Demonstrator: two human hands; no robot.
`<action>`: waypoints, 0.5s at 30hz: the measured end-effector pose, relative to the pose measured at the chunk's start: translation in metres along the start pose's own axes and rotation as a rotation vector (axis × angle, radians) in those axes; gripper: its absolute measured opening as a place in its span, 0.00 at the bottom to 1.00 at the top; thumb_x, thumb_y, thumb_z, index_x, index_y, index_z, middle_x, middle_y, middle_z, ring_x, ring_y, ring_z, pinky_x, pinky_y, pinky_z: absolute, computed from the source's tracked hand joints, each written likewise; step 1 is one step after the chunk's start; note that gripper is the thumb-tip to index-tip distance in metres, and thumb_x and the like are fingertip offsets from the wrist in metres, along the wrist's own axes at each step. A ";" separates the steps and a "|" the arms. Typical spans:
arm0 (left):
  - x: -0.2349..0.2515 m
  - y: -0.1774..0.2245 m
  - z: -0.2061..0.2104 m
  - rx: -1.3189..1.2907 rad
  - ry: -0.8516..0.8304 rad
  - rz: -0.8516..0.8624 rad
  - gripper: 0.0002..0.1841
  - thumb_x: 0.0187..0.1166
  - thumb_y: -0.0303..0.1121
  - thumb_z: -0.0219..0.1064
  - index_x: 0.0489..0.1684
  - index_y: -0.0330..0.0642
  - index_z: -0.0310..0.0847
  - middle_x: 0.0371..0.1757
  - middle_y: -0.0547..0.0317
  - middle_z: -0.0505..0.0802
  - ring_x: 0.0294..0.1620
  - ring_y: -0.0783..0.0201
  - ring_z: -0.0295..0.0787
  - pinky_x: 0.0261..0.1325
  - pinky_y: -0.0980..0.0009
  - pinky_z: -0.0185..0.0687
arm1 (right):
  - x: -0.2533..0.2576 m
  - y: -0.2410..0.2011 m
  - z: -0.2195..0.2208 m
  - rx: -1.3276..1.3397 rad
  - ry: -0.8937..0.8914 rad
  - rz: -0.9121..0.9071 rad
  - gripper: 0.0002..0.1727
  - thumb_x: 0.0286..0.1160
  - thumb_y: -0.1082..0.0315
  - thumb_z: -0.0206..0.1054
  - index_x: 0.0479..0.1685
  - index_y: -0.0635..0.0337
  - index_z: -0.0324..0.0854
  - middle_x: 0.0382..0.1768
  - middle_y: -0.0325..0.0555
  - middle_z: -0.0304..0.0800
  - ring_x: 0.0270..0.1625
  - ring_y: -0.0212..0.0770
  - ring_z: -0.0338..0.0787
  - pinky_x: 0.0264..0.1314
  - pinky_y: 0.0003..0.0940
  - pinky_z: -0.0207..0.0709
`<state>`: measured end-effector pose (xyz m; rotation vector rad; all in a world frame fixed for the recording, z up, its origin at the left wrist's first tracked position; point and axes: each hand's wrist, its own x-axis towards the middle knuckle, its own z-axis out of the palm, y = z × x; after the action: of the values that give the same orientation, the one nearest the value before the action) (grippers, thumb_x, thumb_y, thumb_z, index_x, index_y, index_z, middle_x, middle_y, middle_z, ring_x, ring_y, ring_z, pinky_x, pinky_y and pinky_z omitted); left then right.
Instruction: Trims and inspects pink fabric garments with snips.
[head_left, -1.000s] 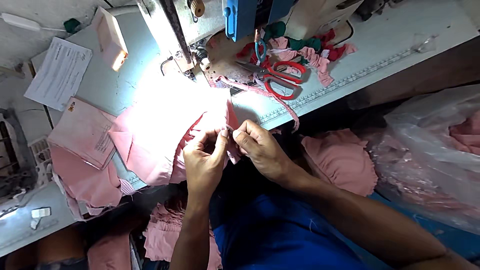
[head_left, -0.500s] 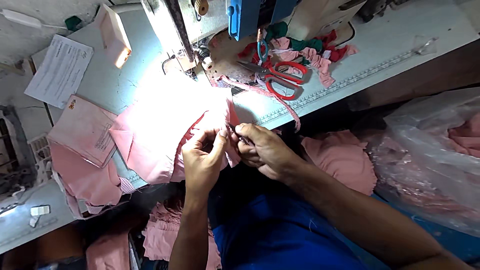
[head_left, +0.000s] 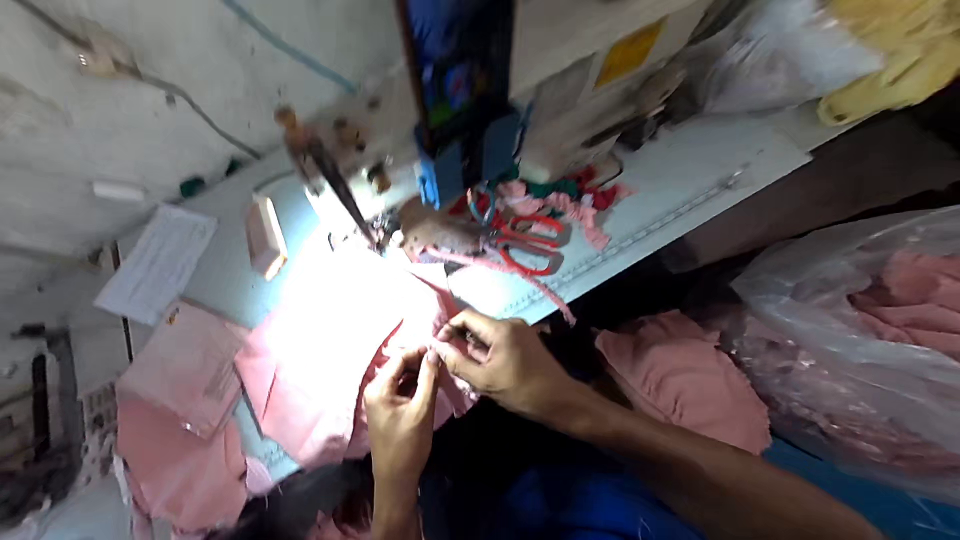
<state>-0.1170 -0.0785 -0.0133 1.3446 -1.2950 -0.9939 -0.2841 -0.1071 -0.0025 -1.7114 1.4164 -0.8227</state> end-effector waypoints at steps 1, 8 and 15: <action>0.000 -0.002 0.000 -0.003 0.005 0.003 0.06 0.78 0.27 0.70 0.41 0.34 0.91 0.34 0.59 0.95 0.33 0.70 0.93 0.39 0.75 0.92 | 0.003 0.001 0.003 -0.064 0.001 -0.025 0.17 0.78 0.48 0.66 0.49 0.49 0.91 0.29 0.38 0.90 0.30 0.36 0.87 0.33 0.41 0.81; -0.010 -0.013 0.001 0.027 0.115 0.077 0.04 0.73 0.27 0.70 0.36 0.37 0.90 0.29 0.64 0.93 0.28 0.73 0.91 0.34 0.77 0.90 | 0.005 0.004 0.030 -0.020 0.042 0.062 0.16 0.73 0.52 0.66 0.42 0.54 0.87 0.23 0.41 0.84 0.28 0.40 0.86 0.30 0.44 0.77; -0.002 -0.015 -0.020 -0.013 0.004 -0.039 0.07 0.79 0.29 0.69 0.38 0.35 0.93 0.29 0.58 0.95 0.28 0.68 0.93 0.36 0.73 0.92 | -0.002 0.002 0.032 -0.128 -0.035 -0.071 0.15 0.72 0.52 0.67 0.42 0.54 0.86 0.22 0.42 0.85 0.27 0.42 0.87 0.29 0.45 0.77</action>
<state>-0.0949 -0.0749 -0.0243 1.3655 -1.2614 -1.0242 -0.2583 -0.1005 -0.0206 -1.8731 1.4184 -0.7498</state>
